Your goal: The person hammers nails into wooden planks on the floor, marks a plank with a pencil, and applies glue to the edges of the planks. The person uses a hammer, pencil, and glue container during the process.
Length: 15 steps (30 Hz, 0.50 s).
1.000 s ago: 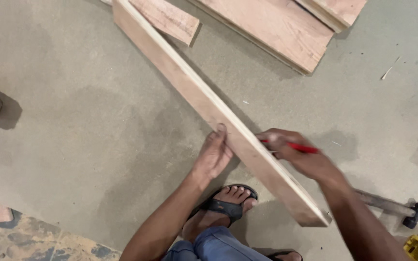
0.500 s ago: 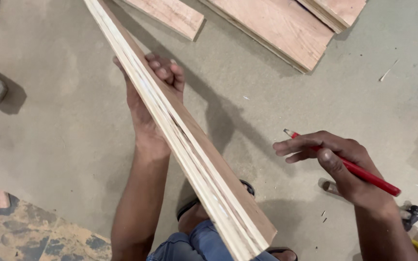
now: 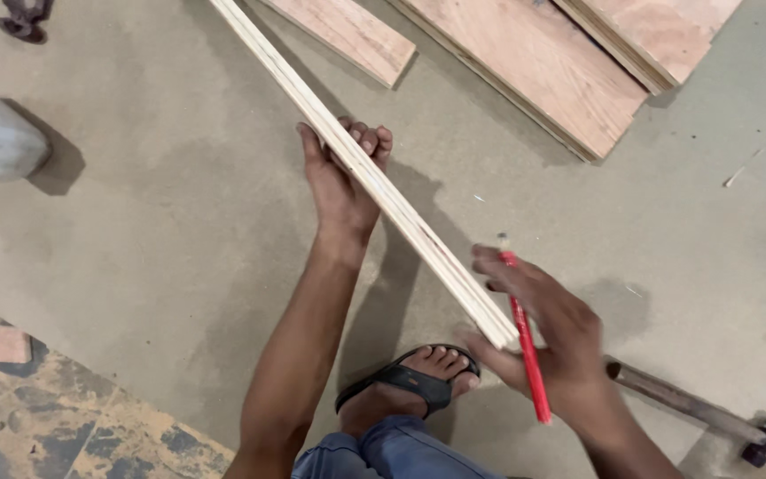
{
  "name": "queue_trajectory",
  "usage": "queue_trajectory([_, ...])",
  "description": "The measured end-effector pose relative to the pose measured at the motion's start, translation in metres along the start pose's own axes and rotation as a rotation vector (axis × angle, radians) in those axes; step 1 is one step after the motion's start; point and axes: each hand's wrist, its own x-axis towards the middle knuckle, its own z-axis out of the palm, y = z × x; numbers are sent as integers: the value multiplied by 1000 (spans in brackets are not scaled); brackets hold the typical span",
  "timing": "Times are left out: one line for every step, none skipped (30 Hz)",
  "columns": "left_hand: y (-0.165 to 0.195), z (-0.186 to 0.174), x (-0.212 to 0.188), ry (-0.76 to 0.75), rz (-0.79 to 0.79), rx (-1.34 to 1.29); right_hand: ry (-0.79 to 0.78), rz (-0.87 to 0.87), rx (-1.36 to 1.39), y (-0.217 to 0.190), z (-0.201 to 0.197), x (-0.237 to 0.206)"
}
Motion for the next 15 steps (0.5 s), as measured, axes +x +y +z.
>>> queue_trajectory([2, -12, 13, -73, 25, 9, 17, 66, -63, 8, 15, 3])
queue_trajectory([5, -24, 27, -148, 52, 18, 36, 130, -126, 18, 29, 6])
queue_trajectory([10, -37, 37, -221, 78, 25, 72, 79, -118, 29, 39, 9])
queue_trajectory([19, -51, 43, -97, 198, 444, 111, 24, -110, 43, 50, 16])
queue_trajectory([30, -65, 44, 37, 316, 861, 133, 11, -147, 58, 61, 24])
queue_trajectory([39, -78, 43, 177, 430, 1272, 156, -1, -187, 72, 70, 32])
queue_trajectory([46, -89, 40, 219, 630, 1516, 196, 8, -204, 87, 80, 43])
queue_trajectory([51, -97, 39, 263, 847, 1749, 244, 10, -222, 101, 90, 58])
queue_trajectory([57, -104, 33, 207, 823, 1945, 268, -1, -237, 114, 98, 74])
queue_trajectory([59, -109, 25, 156, 783, 2143, 283, -8, -250, 123, 106, 87])
queue_trajectory([59, -111, 22, 90, 689, 2250, 291, -16, -260, 131, 113, 99])
queue_trajectory([59, -111, 19, 28, 593, 2353, 324, -41, -297, 138, 118, 114])
queue_trajectory([57, -109, 18, -34, 493, 2455, 359, -67, -331, 142, 124, 130])
queue_trajectory([57, -105, 17, -20, 489, 2459, 393, -92, -363, 144, 129, 143])
queue_trajectory([57, -101, 18, -3, 485, 2463, 368, 72, -282, 145, 134, 154])
